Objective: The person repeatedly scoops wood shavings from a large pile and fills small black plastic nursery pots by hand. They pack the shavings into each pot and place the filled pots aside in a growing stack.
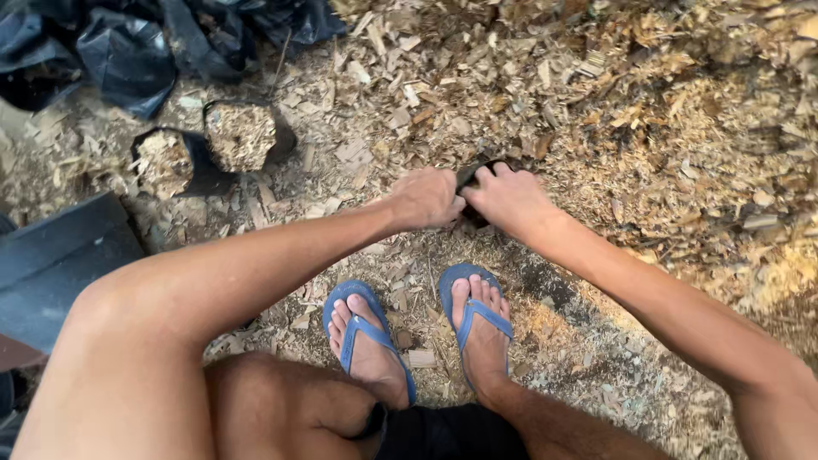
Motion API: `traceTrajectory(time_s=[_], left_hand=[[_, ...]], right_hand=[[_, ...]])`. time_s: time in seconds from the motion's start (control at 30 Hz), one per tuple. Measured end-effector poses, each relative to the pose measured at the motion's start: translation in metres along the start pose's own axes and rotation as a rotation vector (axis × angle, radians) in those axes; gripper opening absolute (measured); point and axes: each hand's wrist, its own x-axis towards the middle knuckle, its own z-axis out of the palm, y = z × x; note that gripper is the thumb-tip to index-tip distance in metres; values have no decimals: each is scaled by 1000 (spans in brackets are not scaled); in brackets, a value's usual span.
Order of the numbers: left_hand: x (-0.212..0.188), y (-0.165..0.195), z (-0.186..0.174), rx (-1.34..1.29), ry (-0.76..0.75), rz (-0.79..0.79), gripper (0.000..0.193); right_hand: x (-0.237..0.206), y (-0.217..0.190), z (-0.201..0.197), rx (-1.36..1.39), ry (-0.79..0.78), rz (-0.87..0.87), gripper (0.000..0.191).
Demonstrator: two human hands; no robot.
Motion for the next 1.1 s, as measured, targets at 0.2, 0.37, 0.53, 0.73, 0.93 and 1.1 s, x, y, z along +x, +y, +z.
traceTrajectory(time_s=[0.2, 0.37, 0.53, 0.73, 0.93, 1.1], left_hand=[[3, -1, -14, -83, 42, 29, 47], [-6, 4, -10, -182, -139, -119, 48], [-8, 18, 4, -45, -159, -44, 46], [0, 21, -20, -441, -165, -227, 39], [-29, 32, -19, -515, -15, -204, 33], [-36, 32, -17, -356, 108, -34, 35]], right_hand=[[-32, 52, 2, 519, 282, 115, 18], [-50, 109, -1, 356, 241, 670, 75], [-36, 84, 41, 294, 126, 570, 93], [-35, 74, 75, 333, 350, 559, 80], [-49, 85, 50, 968, 596, 821, 33], [-59, 47, 16, 2259, 635, 786, 30]])
